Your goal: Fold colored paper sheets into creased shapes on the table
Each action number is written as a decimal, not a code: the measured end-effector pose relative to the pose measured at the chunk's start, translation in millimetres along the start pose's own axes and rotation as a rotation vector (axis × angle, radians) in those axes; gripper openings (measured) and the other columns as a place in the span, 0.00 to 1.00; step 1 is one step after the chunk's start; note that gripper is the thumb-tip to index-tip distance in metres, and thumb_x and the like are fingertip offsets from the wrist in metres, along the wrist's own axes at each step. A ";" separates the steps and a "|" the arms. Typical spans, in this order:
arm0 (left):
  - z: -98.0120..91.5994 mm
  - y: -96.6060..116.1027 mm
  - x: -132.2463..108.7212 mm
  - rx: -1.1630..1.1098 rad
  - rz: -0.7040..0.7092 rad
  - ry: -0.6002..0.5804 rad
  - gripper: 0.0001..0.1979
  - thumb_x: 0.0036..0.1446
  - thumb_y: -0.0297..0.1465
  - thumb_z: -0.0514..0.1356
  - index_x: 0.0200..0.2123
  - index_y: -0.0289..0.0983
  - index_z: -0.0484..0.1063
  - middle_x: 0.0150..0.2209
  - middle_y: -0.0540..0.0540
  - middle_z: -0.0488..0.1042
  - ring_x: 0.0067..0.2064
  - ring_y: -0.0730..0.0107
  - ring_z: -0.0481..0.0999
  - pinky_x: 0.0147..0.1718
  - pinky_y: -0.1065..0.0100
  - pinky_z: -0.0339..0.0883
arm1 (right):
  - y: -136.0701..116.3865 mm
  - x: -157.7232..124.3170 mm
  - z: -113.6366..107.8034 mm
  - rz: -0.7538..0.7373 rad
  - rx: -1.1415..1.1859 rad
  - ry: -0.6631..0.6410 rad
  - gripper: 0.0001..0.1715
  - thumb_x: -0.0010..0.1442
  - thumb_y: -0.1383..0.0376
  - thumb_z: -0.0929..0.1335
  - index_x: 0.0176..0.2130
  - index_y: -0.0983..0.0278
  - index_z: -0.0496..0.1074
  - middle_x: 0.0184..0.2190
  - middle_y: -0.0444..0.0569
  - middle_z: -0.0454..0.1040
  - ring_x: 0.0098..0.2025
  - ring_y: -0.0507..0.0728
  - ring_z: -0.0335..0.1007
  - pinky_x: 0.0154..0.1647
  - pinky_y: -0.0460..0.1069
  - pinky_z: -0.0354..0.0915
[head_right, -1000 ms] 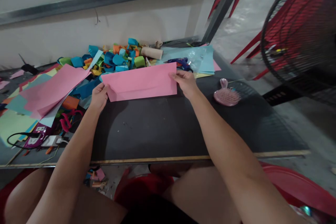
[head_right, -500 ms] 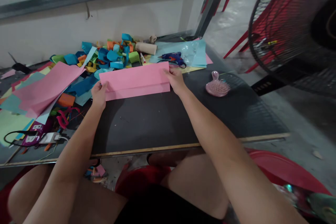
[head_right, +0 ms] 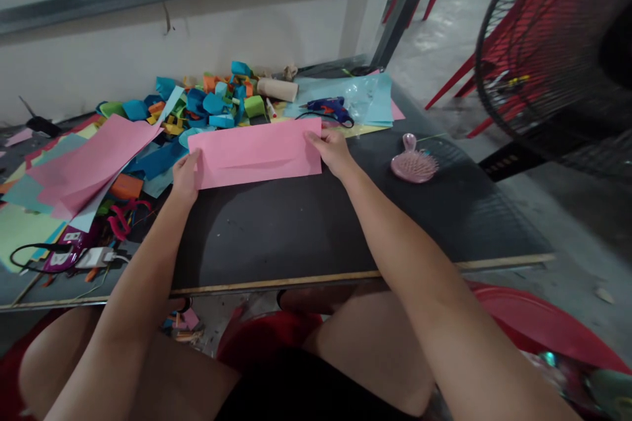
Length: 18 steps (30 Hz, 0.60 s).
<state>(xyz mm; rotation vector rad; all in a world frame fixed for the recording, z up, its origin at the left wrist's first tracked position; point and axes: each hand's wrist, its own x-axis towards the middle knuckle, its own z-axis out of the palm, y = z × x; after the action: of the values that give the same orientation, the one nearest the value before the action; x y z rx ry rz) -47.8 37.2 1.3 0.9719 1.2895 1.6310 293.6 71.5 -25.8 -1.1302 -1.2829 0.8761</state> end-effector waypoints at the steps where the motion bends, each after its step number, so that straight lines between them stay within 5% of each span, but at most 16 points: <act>1: -1.3 1.5 1.0 -0.028 -0.018 -0.017 0.19 0.40 0.44 0.73 0.27 0.36 0.74 0.25 0.49 0.74 0.27 0.72 0.73 0.27 0.70 0.67 | -1.5 -1.2 -0.1 -0.001 0.012 -0.014 0.29 0.43 0.39 0.75 0.25 0.61 0.75 0.24 0.45 0.74 0.29 0.56 0.72 0.31 0.52 0.70; 8: -7.7 2.8 -0.1 0.003 -0.069 -0.225 0.19 0.38 0.40 0.74 0.32 0.34 0.77 0.28 0.46 0.78 0.29 0.68 0.76 0.32 0.65 0.71 | -16.8 -7.0 -1.6 0.115 0.140 -0.107 0.27 0.40 0.42 0.77 0.31 0.59 0.78 0.31 0.48 0.79 0.34 0.60 0.77 0.38 0.56 0.74; 13: -5.5 4.8 -5.0 0.027 -0.073 -0.223 0.20 0.34 0.37 0.75 0.32 0.35 0.78 0.29 0.47 0.78 0.30 0.69 0.76 0.32 0.66 0.71 | -20.0 -5.3 -1.3 0.099 0.047 -0.096 0.21 0.42 0.48 0.78 0.29 0.60 0.80 0.29 0.47 0.79 0.34 0.59 0.77 0.39 0.55 0.74; 18: -2.3 7.7 -7.5 0.050 -0.017 -0.151 0.18 0.41 0.42 0.73 0.30 0.36 0.77 0.29 0.49 0.76 0.29 0.73 0.73 0.29 0.70 0.67 | -18.9 -4.7 -4.4 0.059 -0.041 -0.128 0.21 0.43 0.48 0.78 0.30 0.60 0.81 0.29 0.47 0.80 0.34 0.58 0.76 0.37 0.54 0.74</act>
<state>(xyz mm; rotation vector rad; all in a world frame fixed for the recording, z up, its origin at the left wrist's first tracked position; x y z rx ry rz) -48.2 28.4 7.9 1.0900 1.2374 1.4884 295.5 61.5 -8.6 -1.1641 -1.3832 0.9830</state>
